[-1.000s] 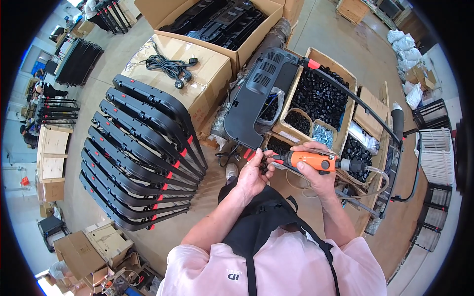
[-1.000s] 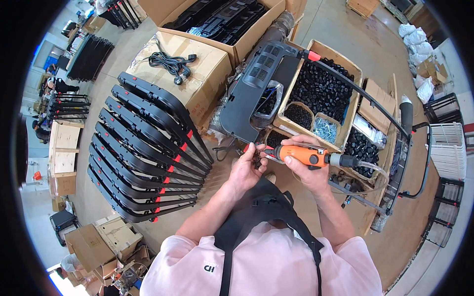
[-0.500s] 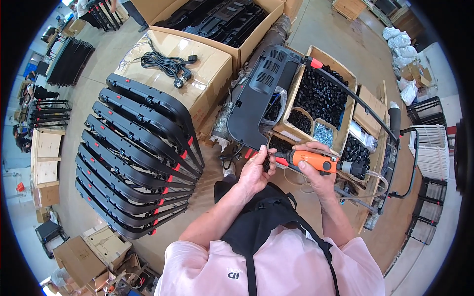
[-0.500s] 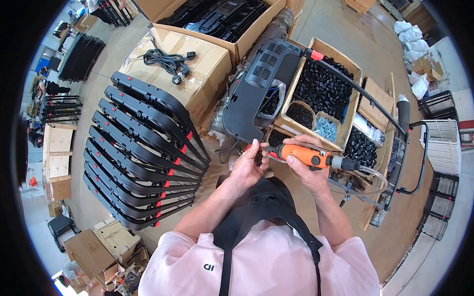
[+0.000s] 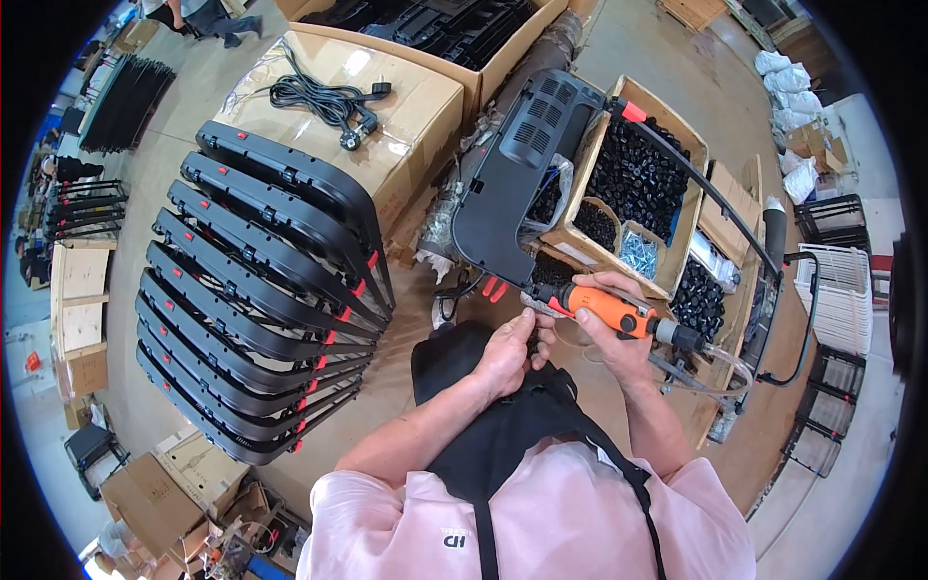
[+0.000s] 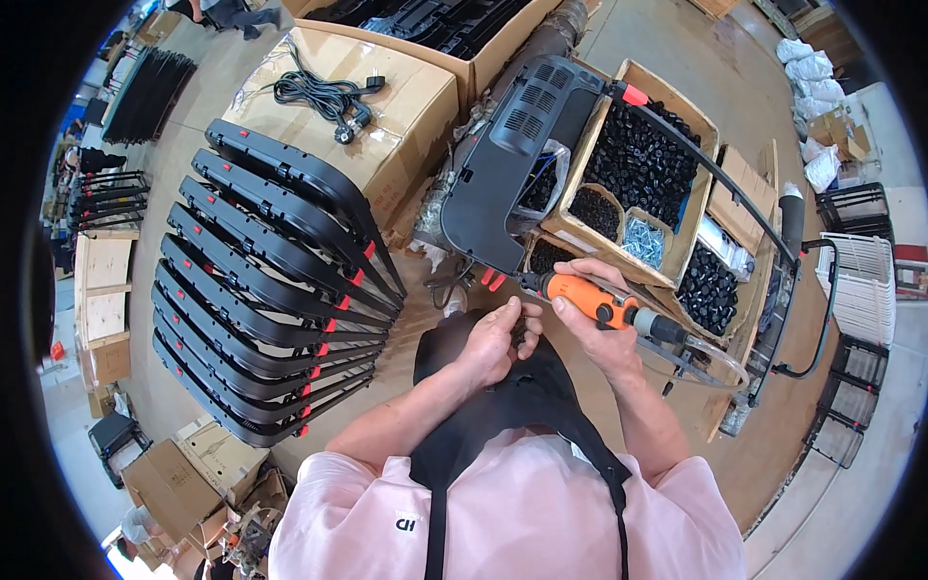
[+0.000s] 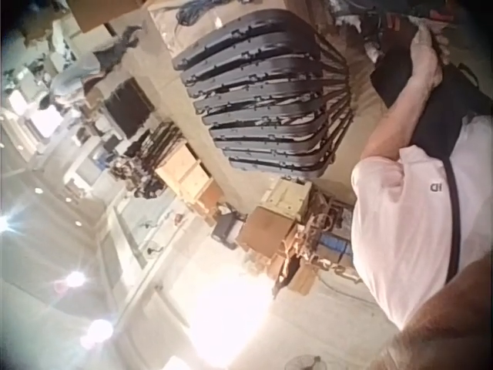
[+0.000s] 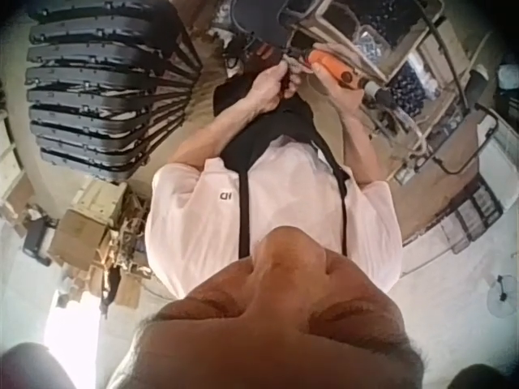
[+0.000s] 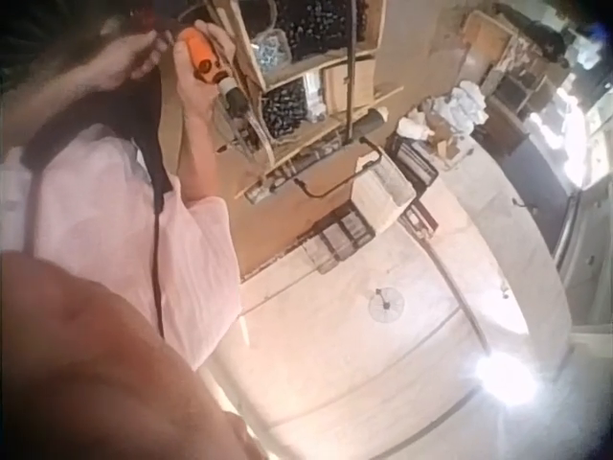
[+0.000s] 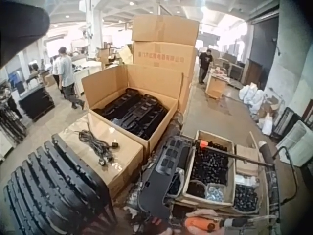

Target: Assembling components of a lawnmower using an electric screwdriver.

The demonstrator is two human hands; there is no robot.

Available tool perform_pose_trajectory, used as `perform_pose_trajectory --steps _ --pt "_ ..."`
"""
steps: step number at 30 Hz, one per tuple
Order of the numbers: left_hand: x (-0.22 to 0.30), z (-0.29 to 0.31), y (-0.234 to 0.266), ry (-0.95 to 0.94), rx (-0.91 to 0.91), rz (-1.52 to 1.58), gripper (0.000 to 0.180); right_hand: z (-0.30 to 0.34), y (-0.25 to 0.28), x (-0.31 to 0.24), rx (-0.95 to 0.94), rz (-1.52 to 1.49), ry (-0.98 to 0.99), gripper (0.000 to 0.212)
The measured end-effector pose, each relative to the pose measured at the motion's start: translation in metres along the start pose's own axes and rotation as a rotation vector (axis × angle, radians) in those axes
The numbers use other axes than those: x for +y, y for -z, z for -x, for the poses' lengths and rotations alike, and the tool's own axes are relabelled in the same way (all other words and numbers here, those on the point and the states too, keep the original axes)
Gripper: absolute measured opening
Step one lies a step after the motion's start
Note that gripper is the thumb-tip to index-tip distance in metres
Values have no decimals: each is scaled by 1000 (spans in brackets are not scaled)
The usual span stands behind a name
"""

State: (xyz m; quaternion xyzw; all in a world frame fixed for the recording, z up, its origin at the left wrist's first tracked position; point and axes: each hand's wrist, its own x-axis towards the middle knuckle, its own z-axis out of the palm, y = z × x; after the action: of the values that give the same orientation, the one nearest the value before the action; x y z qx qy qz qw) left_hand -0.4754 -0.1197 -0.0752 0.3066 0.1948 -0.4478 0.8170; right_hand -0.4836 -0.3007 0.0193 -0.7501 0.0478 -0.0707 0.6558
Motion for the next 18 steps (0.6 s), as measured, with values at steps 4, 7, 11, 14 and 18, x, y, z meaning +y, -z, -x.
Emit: perform_pose_trajectory --steps 4,7,11,14,18 --pt "6 4 4 11 63 -82 32 -5 -1 0 -6 46 -42 48" --pt "9 0 14 -31 44 -121 28 -7 -4 6 -22 71 -49 47" --pt "13 -4 31 -24 41 -130 24 -13 -12 6 -71 181 -52 45" --pt "15 -4 33 -51 59 -102 25 -18 -25 -5 -106 271 -66 42" --pt "19 -5 34 -18 82 -30 26 -26 -29 -10 -187 405 -107 38"
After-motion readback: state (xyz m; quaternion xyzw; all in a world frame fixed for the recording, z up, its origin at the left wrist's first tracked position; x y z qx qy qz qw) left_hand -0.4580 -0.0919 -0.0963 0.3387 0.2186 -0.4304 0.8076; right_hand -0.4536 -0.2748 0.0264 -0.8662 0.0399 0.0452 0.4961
